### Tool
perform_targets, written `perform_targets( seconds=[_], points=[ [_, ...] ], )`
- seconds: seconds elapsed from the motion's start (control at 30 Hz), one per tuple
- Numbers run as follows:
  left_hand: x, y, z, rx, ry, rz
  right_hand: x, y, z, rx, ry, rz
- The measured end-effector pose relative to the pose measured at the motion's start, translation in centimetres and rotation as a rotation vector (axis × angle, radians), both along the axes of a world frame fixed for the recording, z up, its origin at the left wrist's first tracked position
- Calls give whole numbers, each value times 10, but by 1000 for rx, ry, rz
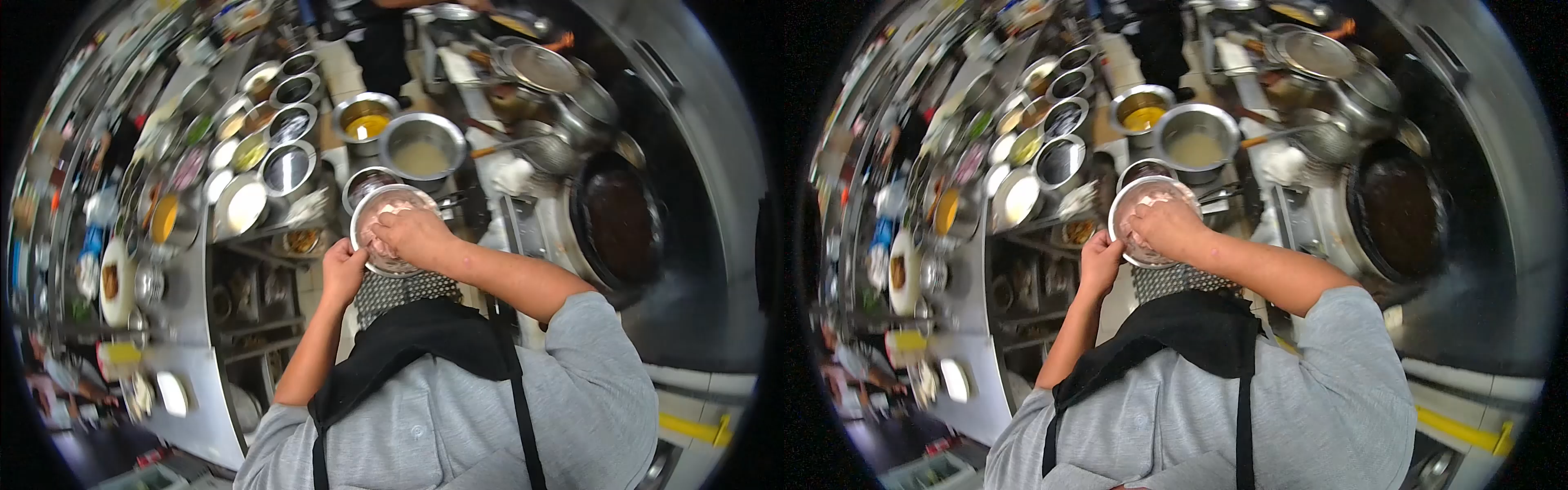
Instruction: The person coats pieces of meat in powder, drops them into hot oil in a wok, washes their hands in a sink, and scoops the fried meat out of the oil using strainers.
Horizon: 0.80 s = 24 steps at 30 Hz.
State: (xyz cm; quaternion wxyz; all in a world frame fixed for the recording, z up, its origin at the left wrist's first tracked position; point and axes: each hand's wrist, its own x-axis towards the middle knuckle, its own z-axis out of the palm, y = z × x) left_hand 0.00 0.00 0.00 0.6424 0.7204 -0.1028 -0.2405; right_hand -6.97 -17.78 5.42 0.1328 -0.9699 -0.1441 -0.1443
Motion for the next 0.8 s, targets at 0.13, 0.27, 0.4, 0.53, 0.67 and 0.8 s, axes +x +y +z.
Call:
perform_targets(
  seconds=[0.13,0.27,0.4,0.53,0.67,0.8],
  points=[
    [-51,-157,10,-47,-31,-322,-90,-126,21,-262,213,-324],
    [-73,-239,13,-46,-32,-495,-133,-185,21,-200,262,-618],
    [-103,-309,23,-98,19,-623,-191,-248,57,199,170,-849],
    [-125,-361,16,-163,134,-645,-230,-298,90,774,62,-927],
    [-128,-387,5,-219,292,-659,-245,-324,108,1074,-9,-1013],
    [-121,-395,-1,-187,320,-639,-257,-349,100,1035,-61,-1142]
  ],
)
